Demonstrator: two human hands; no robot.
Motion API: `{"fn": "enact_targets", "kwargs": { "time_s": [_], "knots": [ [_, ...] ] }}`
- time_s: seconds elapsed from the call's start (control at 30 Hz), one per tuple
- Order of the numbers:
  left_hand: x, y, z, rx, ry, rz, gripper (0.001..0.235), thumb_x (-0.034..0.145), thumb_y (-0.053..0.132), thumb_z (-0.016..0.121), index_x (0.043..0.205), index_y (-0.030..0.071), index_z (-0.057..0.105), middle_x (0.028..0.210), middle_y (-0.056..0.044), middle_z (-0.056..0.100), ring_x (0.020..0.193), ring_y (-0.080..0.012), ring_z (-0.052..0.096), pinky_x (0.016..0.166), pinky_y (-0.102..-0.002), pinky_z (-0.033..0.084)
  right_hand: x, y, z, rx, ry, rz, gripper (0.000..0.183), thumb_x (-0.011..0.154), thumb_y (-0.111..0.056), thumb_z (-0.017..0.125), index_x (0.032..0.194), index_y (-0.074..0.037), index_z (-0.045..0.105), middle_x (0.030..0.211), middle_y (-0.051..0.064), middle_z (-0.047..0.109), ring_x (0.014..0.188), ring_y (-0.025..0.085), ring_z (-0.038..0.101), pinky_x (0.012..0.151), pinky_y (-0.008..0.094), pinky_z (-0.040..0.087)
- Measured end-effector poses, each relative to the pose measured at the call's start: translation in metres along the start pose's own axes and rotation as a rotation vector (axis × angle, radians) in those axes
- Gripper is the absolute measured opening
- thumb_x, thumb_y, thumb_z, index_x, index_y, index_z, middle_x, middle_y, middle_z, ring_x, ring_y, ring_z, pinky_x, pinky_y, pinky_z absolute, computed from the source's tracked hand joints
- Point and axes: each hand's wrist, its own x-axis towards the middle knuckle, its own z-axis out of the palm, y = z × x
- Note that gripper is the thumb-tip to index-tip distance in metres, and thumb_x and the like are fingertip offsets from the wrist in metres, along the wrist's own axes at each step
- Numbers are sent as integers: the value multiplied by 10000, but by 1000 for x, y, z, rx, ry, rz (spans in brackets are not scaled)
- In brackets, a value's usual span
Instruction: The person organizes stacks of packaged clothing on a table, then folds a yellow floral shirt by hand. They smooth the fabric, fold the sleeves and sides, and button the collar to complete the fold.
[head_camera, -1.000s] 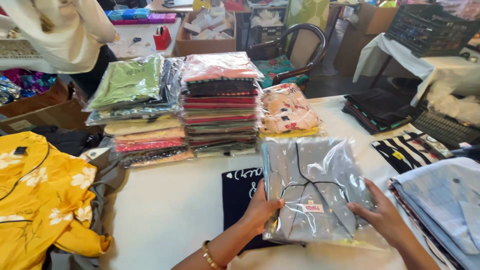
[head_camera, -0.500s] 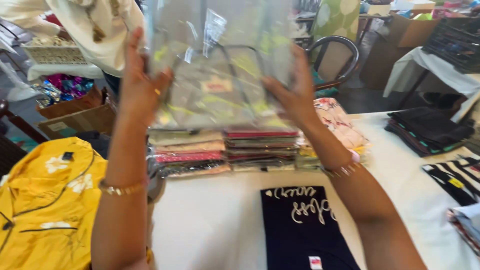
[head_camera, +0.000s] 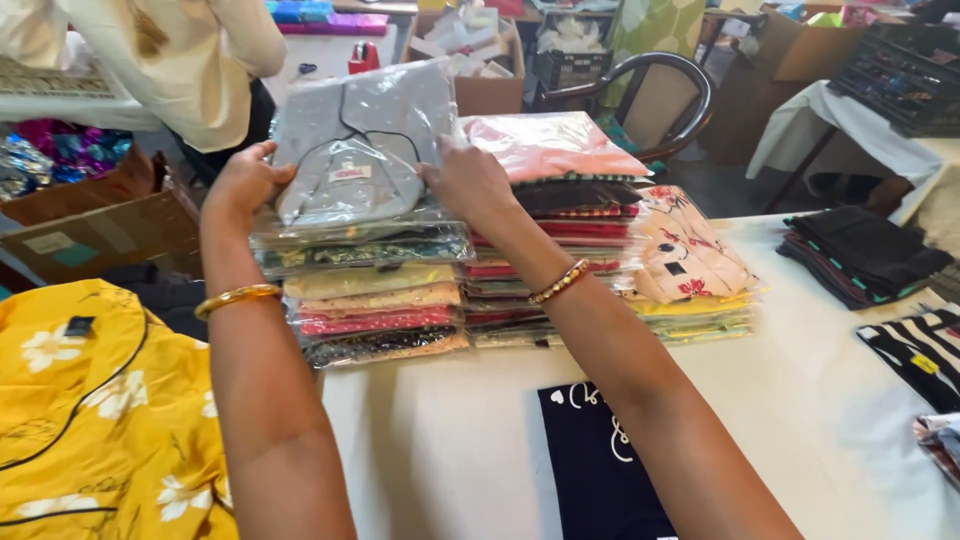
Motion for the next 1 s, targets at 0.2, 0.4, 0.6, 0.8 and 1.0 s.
{"fn": "enact_targets", "kwargs": {
  "time_s": [0.2,0.4,0.6,0.8,1.0],
  "knots": [
    [-18,25,-9,95,16,-29,664,922,192,750,1523,53,504,1144,-32,727,953,-101,637,836,-282,473,-6,-28,-33,-233,-12,-19,557,951,-568,630,1257,-106,683,1097,207,705,1093,367,686,862,496,566],
    [-76,59,-16,525,279,244,629,891,365,823,1408,63,628,1288,-192,629,1156,-316,608,991,-439,460,42,129,-63,-181,-34,-459,851,712,-452,878,1435,-146,551,1422,191,595,1280,427,538,1043,532,407],
    [-150,134,35,788,186,746,621,917,483,767,1429,157,633,1471,-105,572,1409,-326,451,1160,-518,346,6,163,-72,-166,-214,-254,757,799,-426,820,1457,-175,541,1262,191,677,1209,399,614,1049,468,451],
    [-188,160,119,913,29,1047,570,907,541,717,1368,211,663,1444,-123,547,1415,-353,372,1119,-666,190,-11,135,-72,-342,-186,-292,616,860,-167,650,1470,-210,571,1039,212,736,974,401,696,908,495,526],
    [-220,153,187,1112,-8,1037,481,870,407,726,1310,226,653,1361,-39,599,1415,-274,434,1215,-678,145,-14,160,-54,-460,-106,-389,489,917,-126,583,1399,-193,628,977,209,739,895,392,717,806,517,547]
  ]
}}
